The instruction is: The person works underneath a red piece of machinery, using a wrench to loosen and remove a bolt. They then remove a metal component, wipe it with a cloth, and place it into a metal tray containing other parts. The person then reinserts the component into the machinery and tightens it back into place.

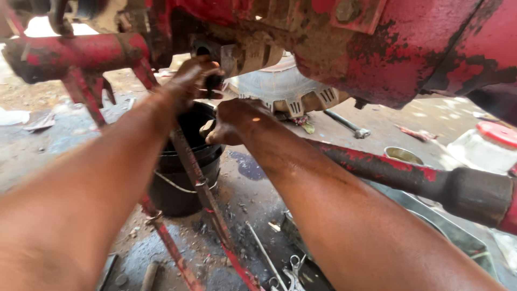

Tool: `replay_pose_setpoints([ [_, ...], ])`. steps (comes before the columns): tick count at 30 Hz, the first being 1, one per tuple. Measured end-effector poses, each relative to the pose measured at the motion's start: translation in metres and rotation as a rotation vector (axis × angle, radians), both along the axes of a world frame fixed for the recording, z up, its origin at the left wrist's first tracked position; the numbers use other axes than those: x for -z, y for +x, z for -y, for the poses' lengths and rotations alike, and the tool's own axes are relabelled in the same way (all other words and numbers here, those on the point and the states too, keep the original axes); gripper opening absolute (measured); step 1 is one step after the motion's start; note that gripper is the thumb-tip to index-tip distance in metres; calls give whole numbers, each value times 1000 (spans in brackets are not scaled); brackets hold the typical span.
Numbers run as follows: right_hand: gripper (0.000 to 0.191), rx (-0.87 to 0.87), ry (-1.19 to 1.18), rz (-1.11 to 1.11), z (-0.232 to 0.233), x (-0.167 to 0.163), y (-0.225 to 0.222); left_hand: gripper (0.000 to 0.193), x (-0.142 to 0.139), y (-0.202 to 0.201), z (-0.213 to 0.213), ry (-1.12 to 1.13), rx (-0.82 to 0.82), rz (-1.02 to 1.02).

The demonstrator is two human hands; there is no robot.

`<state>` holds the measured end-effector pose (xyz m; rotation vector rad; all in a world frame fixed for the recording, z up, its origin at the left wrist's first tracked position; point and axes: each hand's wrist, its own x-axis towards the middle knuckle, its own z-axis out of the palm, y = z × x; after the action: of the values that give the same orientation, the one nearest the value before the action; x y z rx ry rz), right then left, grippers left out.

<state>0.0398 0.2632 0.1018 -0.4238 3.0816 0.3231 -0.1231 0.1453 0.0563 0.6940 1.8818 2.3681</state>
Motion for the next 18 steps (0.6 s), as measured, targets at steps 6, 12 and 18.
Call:
replay_pose_setpoints([
  [6, 53, 82, -7, -74, 6, -6, 10, 26, 32, 16, -27, 420, -476, -259],
  [12, 60, -43, -37, -286, 9, -8, 23, 37, 69, 89, 13, 606, -636, -216],
  [18, 34, -503, -555, -728, 4, 30, 85, 35, 127, 167, 0, 805, -399, -135],
])
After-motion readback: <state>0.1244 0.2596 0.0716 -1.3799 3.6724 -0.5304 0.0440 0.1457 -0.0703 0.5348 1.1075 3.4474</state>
